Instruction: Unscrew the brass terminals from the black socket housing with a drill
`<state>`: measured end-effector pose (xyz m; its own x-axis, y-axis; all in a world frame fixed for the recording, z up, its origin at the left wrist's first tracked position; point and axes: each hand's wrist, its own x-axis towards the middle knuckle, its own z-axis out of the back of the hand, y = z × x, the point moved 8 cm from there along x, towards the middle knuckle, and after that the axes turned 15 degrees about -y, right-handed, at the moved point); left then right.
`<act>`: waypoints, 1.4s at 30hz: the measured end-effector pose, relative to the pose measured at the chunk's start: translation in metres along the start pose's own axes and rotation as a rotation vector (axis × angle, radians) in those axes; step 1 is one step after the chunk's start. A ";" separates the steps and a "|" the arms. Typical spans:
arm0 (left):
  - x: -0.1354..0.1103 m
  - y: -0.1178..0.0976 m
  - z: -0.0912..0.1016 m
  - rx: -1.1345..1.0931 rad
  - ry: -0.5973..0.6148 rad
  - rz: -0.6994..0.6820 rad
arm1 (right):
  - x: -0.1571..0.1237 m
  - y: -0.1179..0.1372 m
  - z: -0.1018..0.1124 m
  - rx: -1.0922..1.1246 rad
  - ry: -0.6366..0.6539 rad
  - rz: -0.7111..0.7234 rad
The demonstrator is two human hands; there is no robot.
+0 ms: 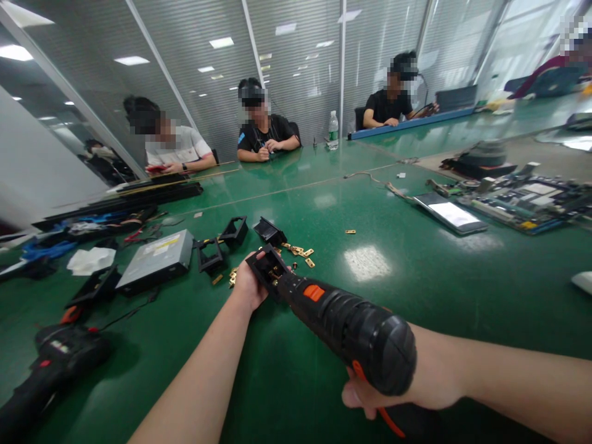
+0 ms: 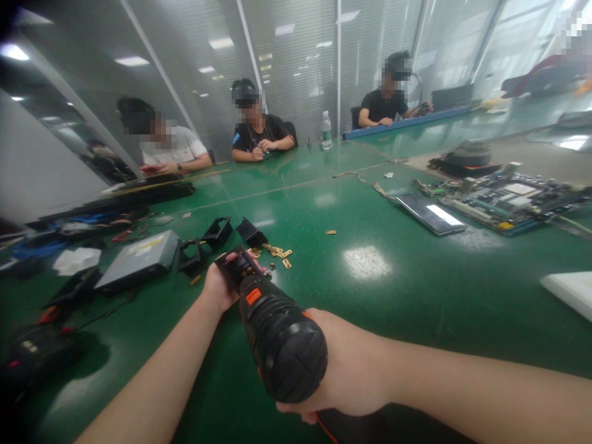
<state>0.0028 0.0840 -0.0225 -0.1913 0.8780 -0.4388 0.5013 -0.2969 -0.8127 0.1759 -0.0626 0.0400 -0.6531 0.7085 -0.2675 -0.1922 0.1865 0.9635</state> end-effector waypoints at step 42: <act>0.002 0.001 0.000 0.009 0.028 -0.003 | -0.002 0.024 0.004 -0.179 -0.129 0.339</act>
<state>0.0032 0.0858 -0.0246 -0.1688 0.8891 -0.4254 0.4932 -0.2975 -0.8175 0.1755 -0.0571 0.0634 -0.6060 0.7914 0.0800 -0.1142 -0.1861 0.9759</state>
